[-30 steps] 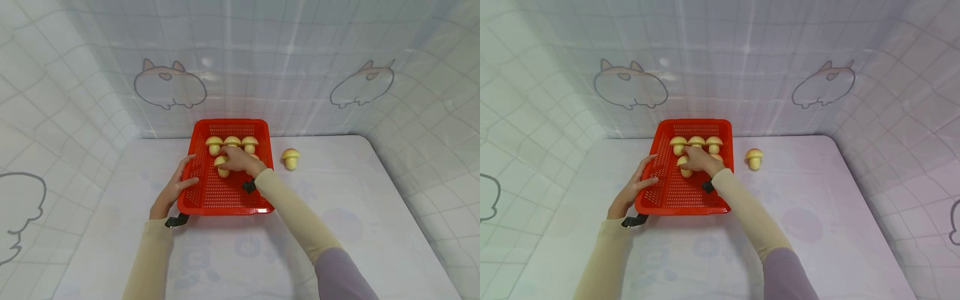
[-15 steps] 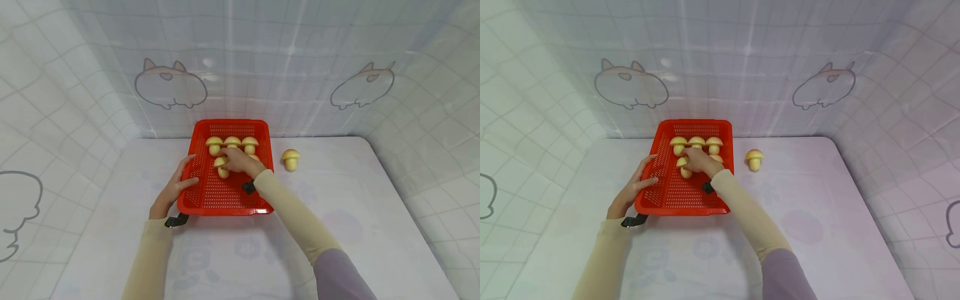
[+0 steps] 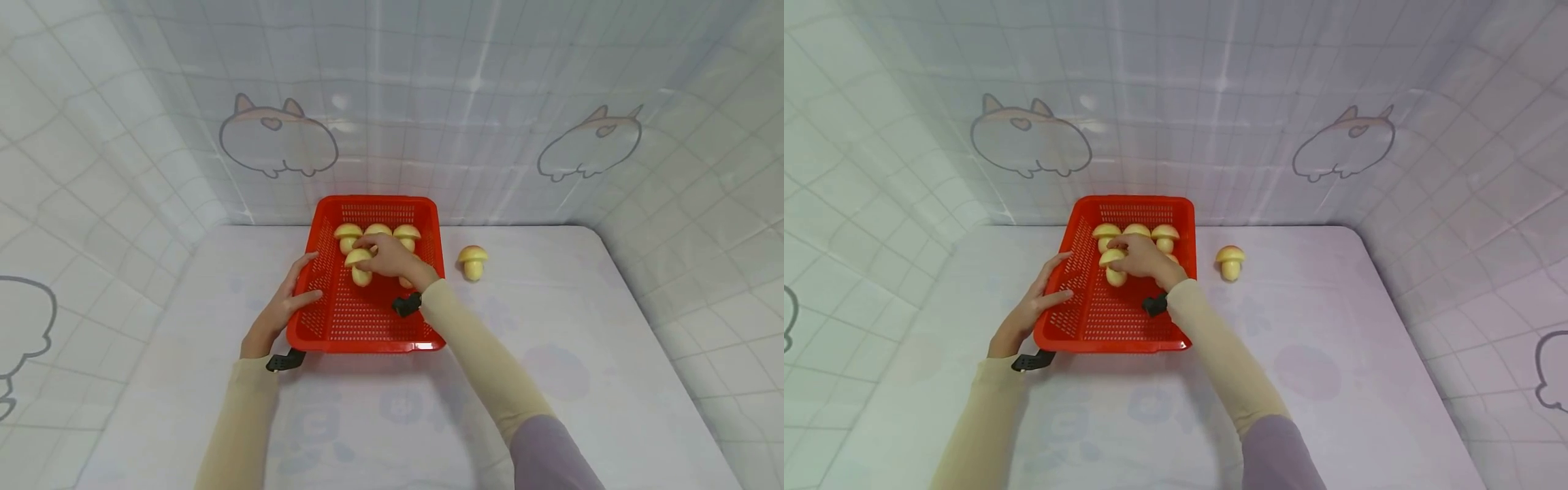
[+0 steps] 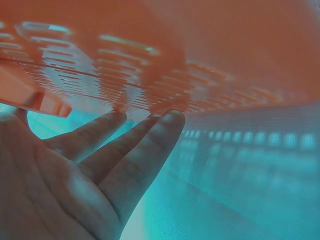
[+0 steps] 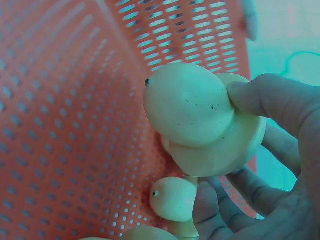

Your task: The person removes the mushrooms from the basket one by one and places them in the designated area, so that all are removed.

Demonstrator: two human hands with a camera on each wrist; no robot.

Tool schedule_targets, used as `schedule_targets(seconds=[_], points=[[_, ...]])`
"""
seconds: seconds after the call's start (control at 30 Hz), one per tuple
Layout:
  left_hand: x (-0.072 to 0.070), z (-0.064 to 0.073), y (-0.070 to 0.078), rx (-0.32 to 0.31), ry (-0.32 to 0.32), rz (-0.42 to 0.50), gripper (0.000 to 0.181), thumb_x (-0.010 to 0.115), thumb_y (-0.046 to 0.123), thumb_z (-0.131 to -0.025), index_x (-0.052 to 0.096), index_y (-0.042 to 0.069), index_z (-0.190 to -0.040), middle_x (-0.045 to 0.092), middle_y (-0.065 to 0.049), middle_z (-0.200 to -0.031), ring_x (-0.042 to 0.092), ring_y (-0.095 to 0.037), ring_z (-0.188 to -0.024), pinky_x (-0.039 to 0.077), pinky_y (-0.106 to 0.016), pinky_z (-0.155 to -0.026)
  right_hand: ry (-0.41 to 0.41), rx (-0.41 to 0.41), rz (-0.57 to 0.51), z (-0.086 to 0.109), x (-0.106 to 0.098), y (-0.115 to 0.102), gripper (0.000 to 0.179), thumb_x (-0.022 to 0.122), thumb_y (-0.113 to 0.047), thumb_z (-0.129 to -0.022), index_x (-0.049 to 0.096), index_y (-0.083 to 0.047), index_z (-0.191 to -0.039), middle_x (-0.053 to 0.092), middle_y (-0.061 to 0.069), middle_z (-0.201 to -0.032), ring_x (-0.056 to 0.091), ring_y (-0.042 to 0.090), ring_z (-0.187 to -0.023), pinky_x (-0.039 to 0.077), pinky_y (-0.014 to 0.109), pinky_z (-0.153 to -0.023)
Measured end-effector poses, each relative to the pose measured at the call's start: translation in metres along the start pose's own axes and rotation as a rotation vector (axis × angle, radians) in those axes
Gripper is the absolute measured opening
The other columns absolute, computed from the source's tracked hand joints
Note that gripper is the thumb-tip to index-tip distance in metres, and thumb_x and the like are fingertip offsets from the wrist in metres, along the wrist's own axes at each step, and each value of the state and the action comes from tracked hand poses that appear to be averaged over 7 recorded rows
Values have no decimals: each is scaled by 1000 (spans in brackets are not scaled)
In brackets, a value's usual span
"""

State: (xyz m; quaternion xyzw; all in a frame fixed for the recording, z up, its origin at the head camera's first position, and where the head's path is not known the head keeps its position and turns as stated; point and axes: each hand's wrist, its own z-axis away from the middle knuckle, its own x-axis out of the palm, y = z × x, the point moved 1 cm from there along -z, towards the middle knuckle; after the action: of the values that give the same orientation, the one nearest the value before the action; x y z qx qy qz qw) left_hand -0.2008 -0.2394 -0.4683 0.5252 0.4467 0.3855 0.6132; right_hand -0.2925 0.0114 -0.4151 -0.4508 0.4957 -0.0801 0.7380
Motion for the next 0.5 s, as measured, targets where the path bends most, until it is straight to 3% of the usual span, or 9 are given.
schedule_targets(seconds=[0.4, 0.5], points=[[1, 1, 0, -17, 17, -15, 76, 56, 15, -98, 18, 29, -163, 32, -19, -153, 46, -43, -129, 59, -38, -88, 75, -23, -195, 15, -18, 2, 50, 73, -24, -94, 60, -9, -140, 61, 6, -134, 58, 26, -115, 52, 37, -97], [0, 1, -1, -16, 19, -25, 76, 56, 16, -99, 18, 29, -163, 32, -19, -154, 45, -43, -129, 59, -38, -89, 94, 4, -223, 18, -22, 3, 47, 75, -27, -94, 62, -15, -137, 63, 4, -129, 59, 29, -108, 55, 36, -87]])
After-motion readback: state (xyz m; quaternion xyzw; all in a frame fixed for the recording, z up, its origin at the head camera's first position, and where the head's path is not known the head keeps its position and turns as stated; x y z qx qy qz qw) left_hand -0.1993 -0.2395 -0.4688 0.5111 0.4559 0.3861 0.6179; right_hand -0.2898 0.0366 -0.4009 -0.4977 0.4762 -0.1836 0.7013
